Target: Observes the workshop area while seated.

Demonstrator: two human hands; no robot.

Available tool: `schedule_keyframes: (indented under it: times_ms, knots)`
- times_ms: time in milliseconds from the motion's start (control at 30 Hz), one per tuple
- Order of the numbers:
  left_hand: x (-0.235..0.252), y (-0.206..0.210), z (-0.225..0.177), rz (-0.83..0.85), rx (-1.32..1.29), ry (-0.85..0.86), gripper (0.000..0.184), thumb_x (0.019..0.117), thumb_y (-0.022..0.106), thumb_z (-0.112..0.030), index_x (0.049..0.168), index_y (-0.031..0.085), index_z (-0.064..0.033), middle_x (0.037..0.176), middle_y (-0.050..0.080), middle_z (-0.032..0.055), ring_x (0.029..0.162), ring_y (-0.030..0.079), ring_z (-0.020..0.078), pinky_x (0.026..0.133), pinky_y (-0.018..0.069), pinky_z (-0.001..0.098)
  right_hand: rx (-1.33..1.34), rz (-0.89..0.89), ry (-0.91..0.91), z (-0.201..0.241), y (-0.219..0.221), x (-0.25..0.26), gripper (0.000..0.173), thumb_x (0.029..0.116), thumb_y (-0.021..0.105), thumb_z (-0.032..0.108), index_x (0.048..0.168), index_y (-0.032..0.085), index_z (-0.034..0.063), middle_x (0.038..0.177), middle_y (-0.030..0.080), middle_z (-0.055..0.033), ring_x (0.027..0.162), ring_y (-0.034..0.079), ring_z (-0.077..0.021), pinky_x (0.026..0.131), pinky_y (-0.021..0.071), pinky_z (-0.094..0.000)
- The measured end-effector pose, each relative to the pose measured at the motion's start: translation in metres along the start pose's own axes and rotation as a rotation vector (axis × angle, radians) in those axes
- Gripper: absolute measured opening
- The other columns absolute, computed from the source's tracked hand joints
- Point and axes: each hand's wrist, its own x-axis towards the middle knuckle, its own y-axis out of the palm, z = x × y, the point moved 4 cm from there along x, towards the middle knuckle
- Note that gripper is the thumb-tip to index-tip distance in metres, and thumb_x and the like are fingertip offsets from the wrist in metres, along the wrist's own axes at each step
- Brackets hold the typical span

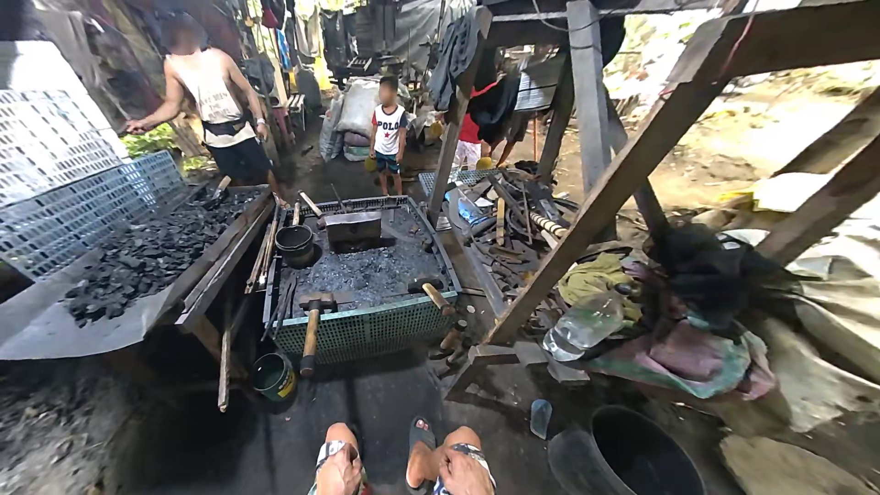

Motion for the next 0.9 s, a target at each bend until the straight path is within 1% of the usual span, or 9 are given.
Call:
schedule_keyframes:
  times_ms: [133, 300, 433, 533, 667, 733, 800, 900]
  knots:
    - [0.0028, 0.0025, 0.0002, -0.004, 0.013, -0.006, 0.04, 0.0927, 0.051, -0.055, 0.114, 0.072, -0.0299, 0.105, 0.077, 0.0029, 0.1, 0.074, 0.0269, 0.082, 0.0582, 0.0607, -0.007, -0.015, 0.008, -0.0035, 0.0044, 0.0033, 0.045, 0.0958, 0.043, 0.052, 0.107, 0.074, 0.0211, 0.106, 0.077, -0.0072, 0.104, 0.074, -0.0287, 0.086, 0.0575, -0.0593]
    - [0.0023, 0.0004, -0.0018, -0.003, 0.015, -0.004, 0.04, 0.0931, 0.05, -0.055, 0.114, 0.072, -0.0294, 0.106, 0.077, 0.0032, 0.101, 0.073, 0.0275, 0.083, 0.0582, 0.0609, -0.012, -0.014, 0.014, -0.0033, 0.0019, 0.0023, 0.045, 0.0962, 0.043, 0.052, 0.108, 0.074, 0.0208, 0.105, 0.078, -0.0077, 0.104, 0.074, -0.0292, 0.086, 0.0576, -0.0592]
    - [0.002, 0.001, -0.0023, 0.011, 0.021, -0.009, 0.04, 0.0932, 0.051, -0.055, 0.116, 0.072, -0.0293, 0.107, 0.077, 0.0034, 0.102, 0.073, 0.0281, 0.084, 0.0578, 0.0616, -0.014, 0.016, 0.016, -0.0045, 0.0016, 0.0003, 0.046, 0.0969, 0.043, 0.051, 0.112, 0.074, 0.0203, 0.108, 0.077, -0.0091, 0.106, 0.073, -0.0303, 0.088, 0.0567, -0.0609]
    - [0.0036, 0.0008, -0.0012, 0.009, 0.017, -0.006, 0.041, 0.0927, 0.051, -0.055, 0.115, 0.072, -0.0288, 0.107, 0.077, 0.0035, 0.102, 0.073, 0.0279, 0.084, 0.0577, 0.0616, -0.016, 0.007, 0.011, -0.0035, 0.0023, 0.0029, 0.045, 0.0968, 0.043, 0.051, 0.111, 0.074, 0.0209, 0.107, 0.077, -0.0093, 0.106, 0.073, -0.0305, 0.087, 0.057, -0.0608]
    - [0.0037, 0.0023, -0.0005, 0.005, 0.011, -0.007, 0.041, 0.0921, 0.052, -0.056, 0.115, 0.072, -0.0287, 0.108, 0.077, 0.0037, 0.102, 0.073, 0.0281, 0.084, 0.0577, 0.0613, -0.021, -0.019, 0.019, -0.0058, 0.0062, 0.005, 0.047, 0.0993, 0.039, 0.05, 0.114, 0.072, 0.0207, 0.107, 0.077, -0.009, 0.105, 0.074, -0.0306, 0.086, 0.0575, -0.0598]
    - [0.0039, 0.0028, 0.0005, -0.003, 0.014, -0.006, 0.04, 0.0916, 0.052, -0.056, 0.114, 0.072, -0.0293, 0.107, 0.077, 0.0032, 0.101, 0.073, 0.0278, 0.083, 0.0581, 0.0611, -0.005, -0.042, 0.021, -0.0053, 0.005, 0.0038, 0.045, 0.1005, 0.039, 0.047, 0.118, 0.071, 0.0216, 0.11, 0.077, -0.0094, 0.106, 0.073, -0.0313, 0.087, 0.0572, -0.0605]
    - [0.0021, 0.0021, 0.0007, -0.002, 0.011, -0.008, 0.041, 0.0922, 0.052, -0.056, 0.115, 0.072, -0.0285, 0.108, 0.077, 0.004, 0.102, 0.073, 0.0283, 0.084, 0.0579, 0.0618, 0.041, -0.077, -0.003, -0.0034, 0.001, 0.0, 0.038, 0.1005, 0.043, 0.038, 0.123, 0.07, 0.0216, 0.118, 0.075, -0.0093, 0.109, 0.072, -0.0312, 0.089, 0.0569, -0.0602]
    - [0.0005, 0.0003, -0.0015, 0.005, -0.001, -0.012, 0.041, 0.0926, 0.053, -0.054, 0.117, 0.072, -0.0274, 0.109, 0.076, 0.0054, 0.103, 0.073, 0.0297, 0.085, 0.0575, 0.0626, 0.083, -0.117, -0.045, -0.0051, -0.0008, -0.0014, 0.033, 0.0992, 0.05, 0.028, 0.123, 0.072, 0.0215, 0.129, 0.068, -0.0088, 0.114, 0.069, -0.0305, 0.09, 0.0573, -0.0583]
